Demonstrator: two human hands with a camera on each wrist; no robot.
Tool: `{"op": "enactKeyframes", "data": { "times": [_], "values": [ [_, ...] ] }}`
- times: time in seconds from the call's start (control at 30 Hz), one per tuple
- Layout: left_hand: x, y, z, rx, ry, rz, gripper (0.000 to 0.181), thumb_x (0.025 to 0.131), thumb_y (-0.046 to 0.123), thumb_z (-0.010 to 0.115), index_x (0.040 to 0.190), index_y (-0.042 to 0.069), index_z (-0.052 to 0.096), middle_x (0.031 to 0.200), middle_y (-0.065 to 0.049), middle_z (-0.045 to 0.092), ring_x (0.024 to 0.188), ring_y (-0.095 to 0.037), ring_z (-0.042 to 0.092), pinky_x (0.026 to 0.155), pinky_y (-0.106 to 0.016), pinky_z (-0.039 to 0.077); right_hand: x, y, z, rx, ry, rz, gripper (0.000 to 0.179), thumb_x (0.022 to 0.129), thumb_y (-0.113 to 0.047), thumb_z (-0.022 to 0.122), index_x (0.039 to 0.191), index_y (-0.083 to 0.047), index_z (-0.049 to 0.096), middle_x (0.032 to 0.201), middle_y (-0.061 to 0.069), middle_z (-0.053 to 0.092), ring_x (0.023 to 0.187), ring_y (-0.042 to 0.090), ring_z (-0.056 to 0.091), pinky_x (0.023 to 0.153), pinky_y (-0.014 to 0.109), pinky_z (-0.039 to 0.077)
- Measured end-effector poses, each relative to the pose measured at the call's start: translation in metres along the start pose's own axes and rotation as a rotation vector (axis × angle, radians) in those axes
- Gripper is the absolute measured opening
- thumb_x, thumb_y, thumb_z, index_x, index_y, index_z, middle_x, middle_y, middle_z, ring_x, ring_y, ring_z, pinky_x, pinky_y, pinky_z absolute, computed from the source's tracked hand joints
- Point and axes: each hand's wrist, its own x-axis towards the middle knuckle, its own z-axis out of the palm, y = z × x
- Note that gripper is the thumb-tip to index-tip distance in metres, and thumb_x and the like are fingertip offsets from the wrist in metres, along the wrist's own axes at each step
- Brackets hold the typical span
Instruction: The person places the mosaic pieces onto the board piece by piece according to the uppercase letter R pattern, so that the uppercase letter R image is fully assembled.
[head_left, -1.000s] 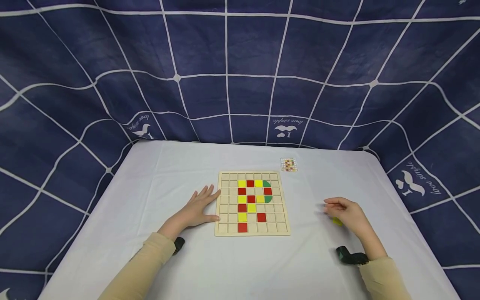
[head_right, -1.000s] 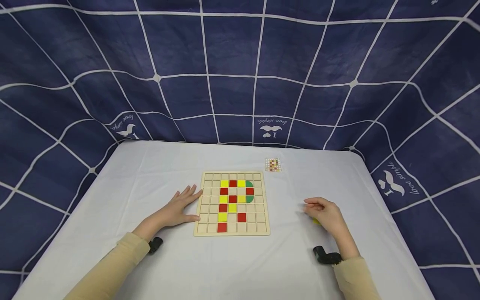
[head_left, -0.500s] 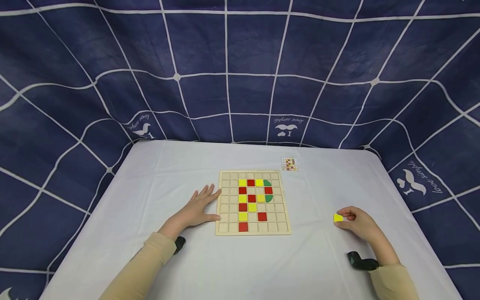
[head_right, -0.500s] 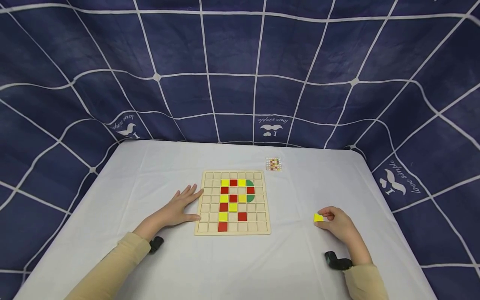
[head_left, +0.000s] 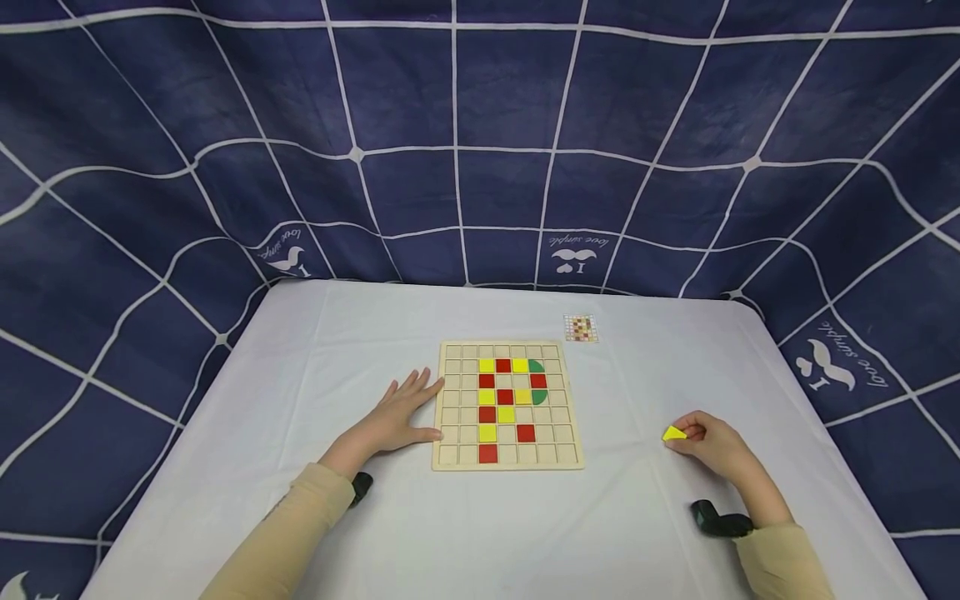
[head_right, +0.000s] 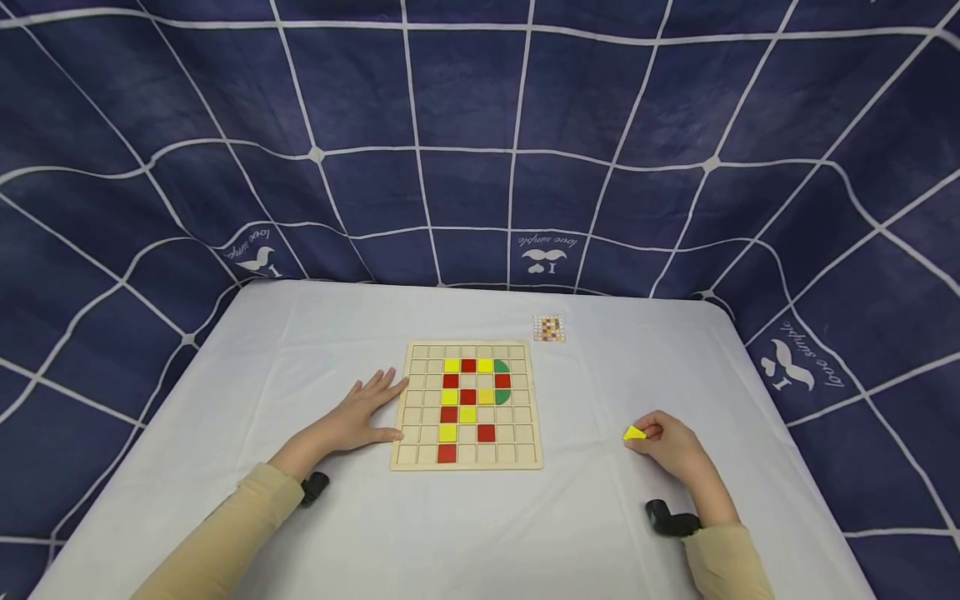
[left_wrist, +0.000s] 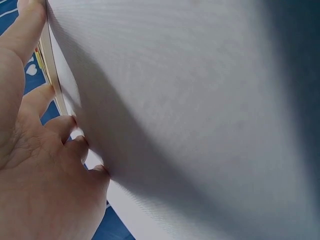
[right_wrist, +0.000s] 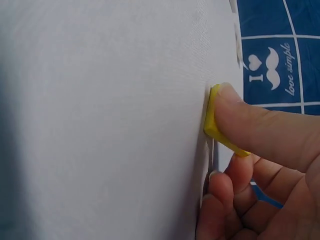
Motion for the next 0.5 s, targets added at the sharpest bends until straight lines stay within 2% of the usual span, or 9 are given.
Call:
{"op": "enactKeyframes", "data": {
  "times": [0.23,0.37,0.5],
  "values": [
    [0.001,-0.001,0.0,0.007,0.003,-0.008,0.094,0.081,0.048,0.077,0.156,0.018,0.029,0.165,-0.014,0.013,0.154,-0.034,0.005,0.124,-0.055,0.002,0.002,-0.013,0.005,0.047,0.052,-0.061,0.023,0.089,-0.015,0.071,0.1,0.003,0.062,0.086,0.008,0.063,0.072,0.012,0.051,0.059,0.022,0.044],
    [0.001,-0.001,0.0,0.01,0.004,-0.004,0.094,0.081,0.048,0.077,0.156,0.018,0.029,0.165,-0.014,0.013,0.154,-0.034,0.005,0.124,-0.055,0.002,0.005,-0.033,0.014,0.109,0.079,-0.074,0.022,0.089,-0.013,0.071,0.102,0.003,0.063,0.088,0.009,0.064,0.07,0.01,0.053,0.057,0.021,0.046],
    [0.0,-0.001,0.0,0.006,0.006,-0.001,0.094,0.08,0.048,0.077,0.156,0.018,0.03,0.165,-0.014,0.013,0.154,-0.034,0.005,0.124,-0.055,0.003,0.009,-0.057,0.026,0.151,0.07,-0.081,0.023,0.087,-0.011,0.073,0.104,0.001,0.062,0.09,0.009,0.065,0.072,0.013,0.055,0.057,0.02,0.047]
  ]
}}
